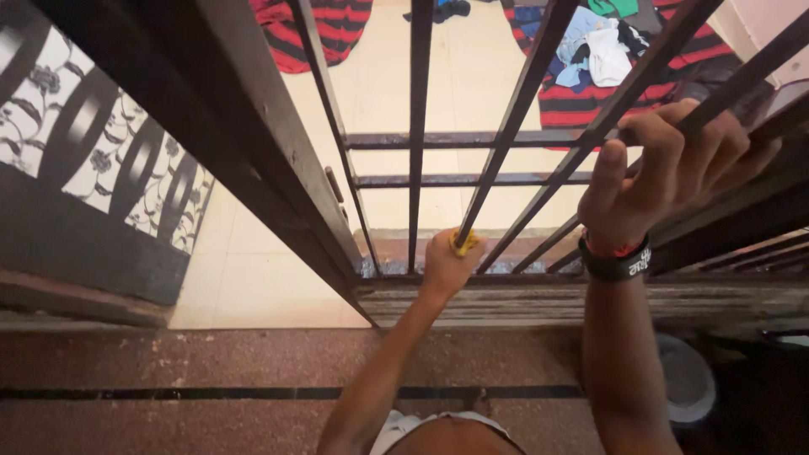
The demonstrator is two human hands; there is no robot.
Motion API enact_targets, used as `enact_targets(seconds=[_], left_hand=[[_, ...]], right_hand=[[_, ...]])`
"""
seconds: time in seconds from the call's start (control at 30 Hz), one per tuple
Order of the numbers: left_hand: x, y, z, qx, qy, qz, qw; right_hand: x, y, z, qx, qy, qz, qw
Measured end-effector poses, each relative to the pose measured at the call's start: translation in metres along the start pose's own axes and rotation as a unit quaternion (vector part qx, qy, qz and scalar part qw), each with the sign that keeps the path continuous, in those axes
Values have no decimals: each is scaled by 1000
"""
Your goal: The person cleans the vertical metal bars of a gate by hand using a yellow cloth, wiping the dust from several individual rods.
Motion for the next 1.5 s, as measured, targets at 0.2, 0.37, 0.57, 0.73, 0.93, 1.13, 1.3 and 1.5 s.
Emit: enact_targets(seconds=[0.2, 0.37, 0.57, 0.73, 0.93, 1.13, 1.3, 1.5], left_hand=[[126, -17, -47, -34, -21, 32, 999], [120, -12, -40, -5, -85, -8, 996], [19, 0, -1, 16, 26, -62, 998], [-9, 8, 20, 52, 14, -128, 990], [96, -6, -15, 67, -96, -28, 993], [124, -15, -44, -22, -51, -36, 998], [8, -3, -2, 2, 67, -35, 997], [-65, 5, 21, -45, 163, -101, 980]], right_hand=[[3, -2, 4, -19, -21, 6, 1000], [1, -1, 0, -29, -10, 16, 999], [5, 0, 5, -27, -16, 18, 999], [5, -3, 2, -5, -11, 14, 1000], [3, 4, 4, -25, -8, 22, 999], [5, 2, 2, -36, -13, 17, 999], [6, -2, 5, -21, -21, 7, 1000], [6, -2, 6, -19, -9, 11, 1000]])
Point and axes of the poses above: each hand's wrist, its own z-axis away from the middle knuckle, its own y-axis out of the back of the hand, x = y × z, the point moved 7 cm from there along -z, towards the middle knuckle, and after that the axes turned 15 degrees about z, right-handed, at the moved point
